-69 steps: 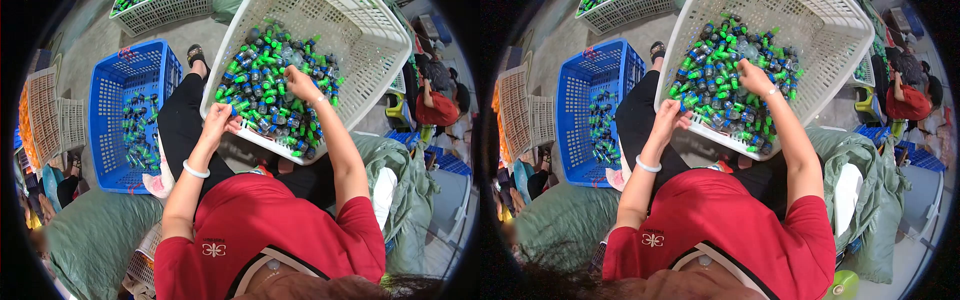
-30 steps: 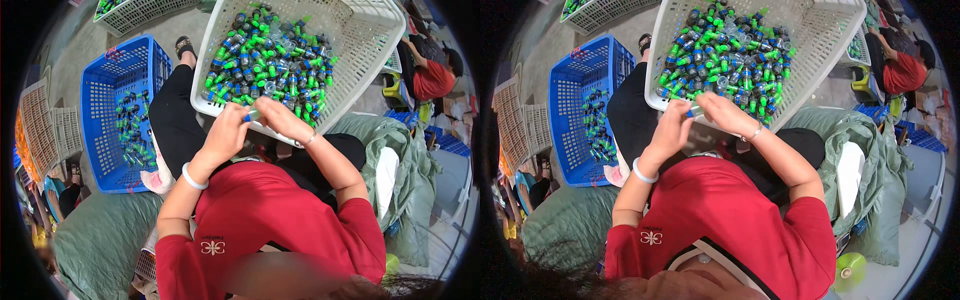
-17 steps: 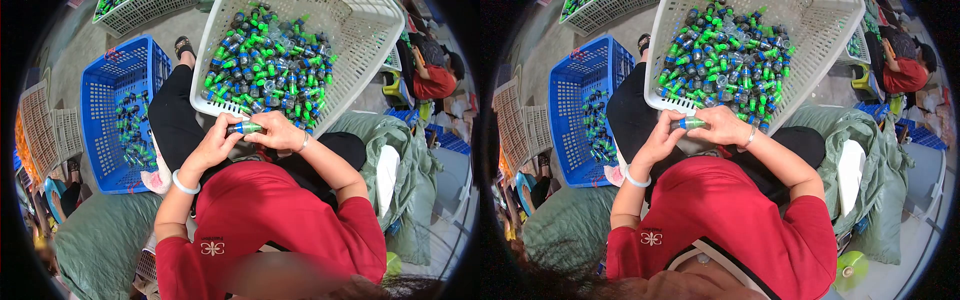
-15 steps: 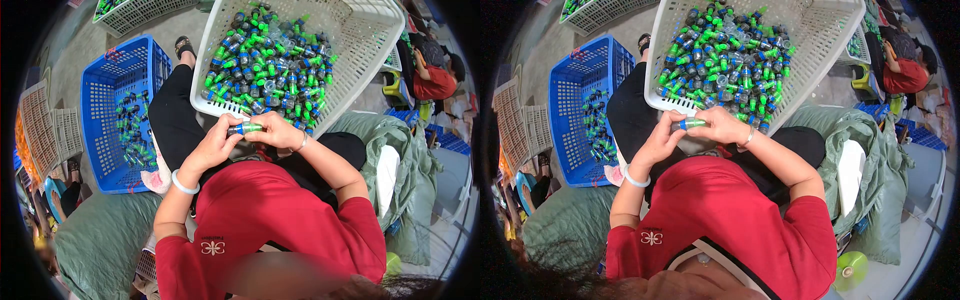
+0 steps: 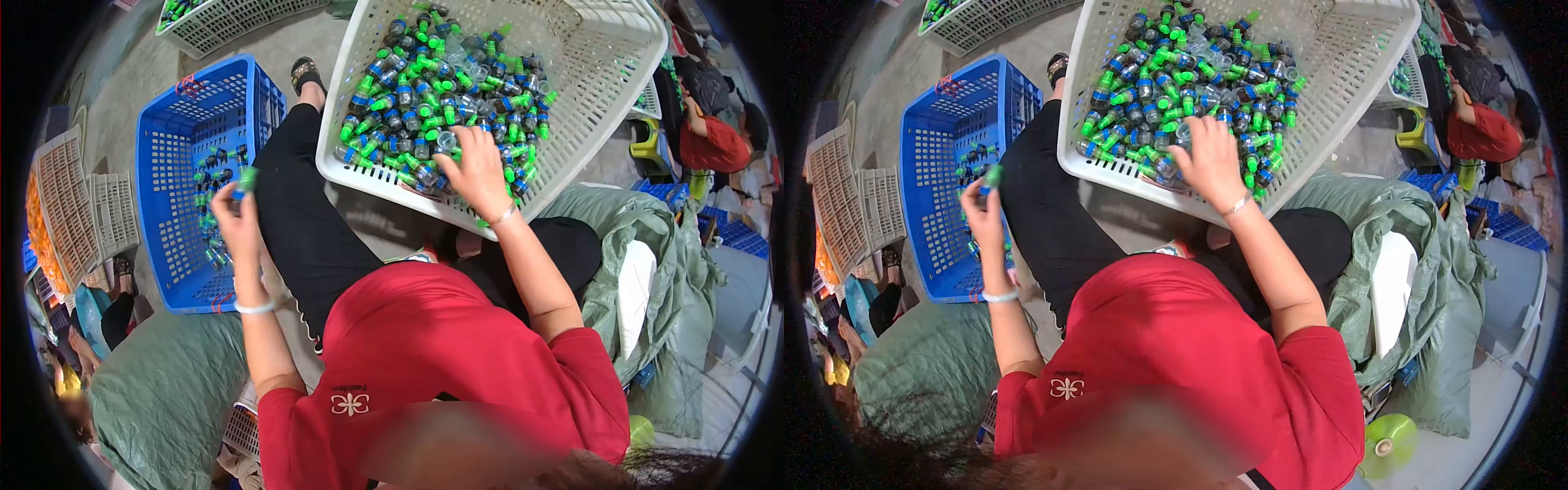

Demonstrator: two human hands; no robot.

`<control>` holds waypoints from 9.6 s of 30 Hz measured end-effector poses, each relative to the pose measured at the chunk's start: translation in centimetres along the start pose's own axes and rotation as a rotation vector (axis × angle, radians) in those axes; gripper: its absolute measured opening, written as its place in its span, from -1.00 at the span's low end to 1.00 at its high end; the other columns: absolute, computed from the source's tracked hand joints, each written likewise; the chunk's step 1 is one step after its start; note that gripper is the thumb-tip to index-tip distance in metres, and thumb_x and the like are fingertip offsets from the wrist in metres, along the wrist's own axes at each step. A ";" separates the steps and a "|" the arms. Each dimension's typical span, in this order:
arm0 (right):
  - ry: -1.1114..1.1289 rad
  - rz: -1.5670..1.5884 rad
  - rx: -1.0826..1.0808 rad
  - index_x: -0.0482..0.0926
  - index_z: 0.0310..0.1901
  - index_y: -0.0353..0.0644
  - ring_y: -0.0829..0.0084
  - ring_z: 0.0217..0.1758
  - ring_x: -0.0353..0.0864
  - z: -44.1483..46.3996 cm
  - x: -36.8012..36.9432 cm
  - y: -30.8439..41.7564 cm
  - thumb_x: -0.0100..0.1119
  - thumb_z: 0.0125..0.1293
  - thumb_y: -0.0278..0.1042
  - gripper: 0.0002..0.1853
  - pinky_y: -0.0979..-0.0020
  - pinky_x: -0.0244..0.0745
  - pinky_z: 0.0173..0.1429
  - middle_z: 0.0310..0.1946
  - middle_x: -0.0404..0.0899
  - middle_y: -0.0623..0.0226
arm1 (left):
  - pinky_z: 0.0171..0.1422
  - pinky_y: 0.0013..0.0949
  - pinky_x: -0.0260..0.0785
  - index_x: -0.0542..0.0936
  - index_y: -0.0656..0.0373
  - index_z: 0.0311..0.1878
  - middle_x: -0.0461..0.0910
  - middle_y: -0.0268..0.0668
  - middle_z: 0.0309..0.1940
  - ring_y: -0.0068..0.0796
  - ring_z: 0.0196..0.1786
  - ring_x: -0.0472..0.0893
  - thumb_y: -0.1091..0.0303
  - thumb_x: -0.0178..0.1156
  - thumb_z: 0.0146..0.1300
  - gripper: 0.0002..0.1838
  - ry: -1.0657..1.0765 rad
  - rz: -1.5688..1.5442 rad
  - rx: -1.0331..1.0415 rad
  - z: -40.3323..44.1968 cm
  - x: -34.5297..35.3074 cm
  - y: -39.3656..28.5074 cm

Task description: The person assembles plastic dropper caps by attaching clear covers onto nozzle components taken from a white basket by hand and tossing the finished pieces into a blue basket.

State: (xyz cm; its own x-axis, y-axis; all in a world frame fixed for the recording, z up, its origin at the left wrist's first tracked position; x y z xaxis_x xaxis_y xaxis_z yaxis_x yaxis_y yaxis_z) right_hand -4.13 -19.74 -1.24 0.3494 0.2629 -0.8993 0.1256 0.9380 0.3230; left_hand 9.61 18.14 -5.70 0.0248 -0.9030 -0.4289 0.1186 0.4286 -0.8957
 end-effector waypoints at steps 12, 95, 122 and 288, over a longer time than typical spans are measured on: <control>-0.008 -0.079 0.066 0.48 -0.09 -0.16 0.17 -0.17 0.46 -0.3 3.2 -2.7 0.33 0.08 -0.27 -0.63 0.21 0.32 -0.15 -0.26 0.45 0.21 | 0.08 -0.19 0.36 0.58 0.21 -0.02 0.60 -0.13 -0.17 -0.11 -0.07 0.54 0.48 0.20 0.15 -0.71 0.040 0.393 0.438 1.4 4.6 -6.1; 0.028 -0.026 0.211 0.39 -0.10 -0.25 0.00 -0.21 0.58 5.9 -6.4 -10.1 0.26 0.10 -0.22 -0.59 0.14 0.50 -0.12 -0.29 0.55 0.05 | -0.13 -0.09 0.37 0.52 0.05 -0.07 0.47 -0.16 -0.39 -0.08 -0.26 0.51 0.42 0.28 0.02 -0.65 0.415 0.555 0.787 -2.9 22.6 -7.1; 0.410 1.052 0.227 0.44 -0.13 -0.25 0.23 -0.13 0.59 -0.3 -1.9 -2.7 0.04 0.39 -0.13 -0.70 0.30 0.47 -0.07 -0.20 0.57 0.10 | 0.06 -0.29 0.38 0.28 0.27 0.15 0.38 -0.18 -0.07 -0.32 -0.04 0.48 0.52 0.25 0.22 -0.52 0.703 0.050 0.701 -9.2 18.7 -18.4; 0.150 0.358 0.239 0.48 -0.13 -0.24 0.39 -0.34 0.53 5.0 2.9 -3.0 0.21 0.23 -0.30 -0.74 0.34 0.45 -0.19 -0.39 0.53 0.24 | 0.01 -0.08 0.36 0.51 0.14 -0.04 0.44 -0.10 -0.13 -0.04 -0.06 0.46 0.39 0.34 0.02 -0.61 0.498 0.709 0.498 0.0 20.7 -5.7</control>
State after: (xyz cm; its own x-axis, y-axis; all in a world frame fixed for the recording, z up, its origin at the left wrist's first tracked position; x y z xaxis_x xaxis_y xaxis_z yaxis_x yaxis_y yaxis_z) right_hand 1.16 -22.98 -3.34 0.2738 0.6076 -0.7456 0.2386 0.7081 0.6646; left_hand 9.45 -3.04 -9.45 -0.1547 -0.2796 -0.9476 0.6428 0.6998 -0.3114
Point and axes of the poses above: each hand's wrist, its own z-axis towards the middle knuckle, its own x-axis out of the palm, y = z × x, the point moved 2 cm from there along z, towards the middle knuckle
